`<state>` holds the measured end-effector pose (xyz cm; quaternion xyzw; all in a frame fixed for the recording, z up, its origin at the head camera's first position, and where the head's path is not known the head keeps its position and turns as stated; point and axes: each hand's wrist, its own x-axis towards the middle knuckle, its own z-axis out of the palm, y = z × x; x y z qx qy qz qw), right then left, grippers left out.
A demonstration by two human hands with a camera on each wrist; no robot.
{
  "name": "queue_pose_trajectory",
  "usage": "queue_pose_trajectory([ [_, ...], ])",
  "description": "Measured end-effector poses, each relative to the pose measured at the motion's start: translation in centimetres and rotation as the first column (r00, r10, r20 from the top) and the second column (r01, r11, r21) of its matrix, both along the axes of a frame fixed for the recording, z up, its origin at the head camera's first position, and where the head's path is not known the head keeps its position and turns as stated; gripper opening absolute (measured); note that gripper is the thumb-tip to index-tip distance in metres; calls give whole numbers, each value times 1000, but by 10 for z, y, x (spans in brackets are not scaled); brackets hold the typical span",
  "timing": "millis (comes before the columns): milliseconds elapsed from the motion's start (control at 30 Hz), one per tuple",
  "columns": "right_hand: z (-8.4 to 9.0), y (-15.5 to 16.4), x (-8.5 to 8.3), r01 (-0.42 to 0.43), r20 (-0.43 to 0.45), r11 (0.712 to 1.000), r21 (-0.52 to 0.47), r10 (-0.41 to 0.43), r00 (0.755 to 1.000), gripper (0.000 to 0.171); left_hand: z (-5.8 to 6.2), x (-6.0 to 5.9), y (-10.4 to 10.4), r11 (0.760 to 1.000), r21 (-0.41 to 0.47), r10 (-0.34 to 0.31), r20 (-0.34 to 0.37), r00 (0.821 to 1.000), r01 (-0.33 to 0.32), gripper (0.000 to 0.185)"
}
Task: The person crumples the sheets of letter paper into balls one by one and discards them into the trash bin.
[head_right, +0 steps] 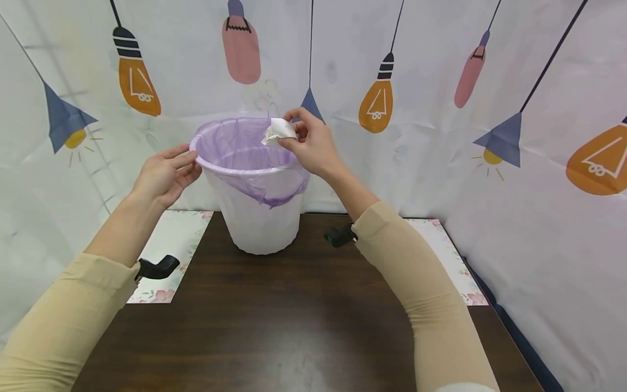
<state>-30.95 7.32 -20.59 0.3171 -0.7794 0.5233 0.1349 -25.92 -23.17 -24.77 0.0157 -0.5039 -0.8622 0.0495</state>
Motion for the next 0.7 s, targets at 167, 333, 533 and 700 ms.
queue_pose_trajectory([
  [167, 2, -10, -8, 51, 1, 999, 15, -51, 999, 32, 0, -1, 0, 1000, 8, -6, 8, 1000, 6, 68],
  [333, 0, -18, -15, 102, 17, 994, 33, -103, 995, 37, 0, -1, 1, 1000, 9, -11, 11, 1000, 10, 69],
  [533, -4, -26, -18, 149, 3, 984, 100, -150, 989, 51, -1, -1, 0, 1000, 30, -8, 6, 1000, 8, 67],
  [700, -9, -30, -18, 143, 6, 981, 133, -145, 989, 50, -4, 0, -1, 999, 53, -6, -1, 1000, 6, 66],
])
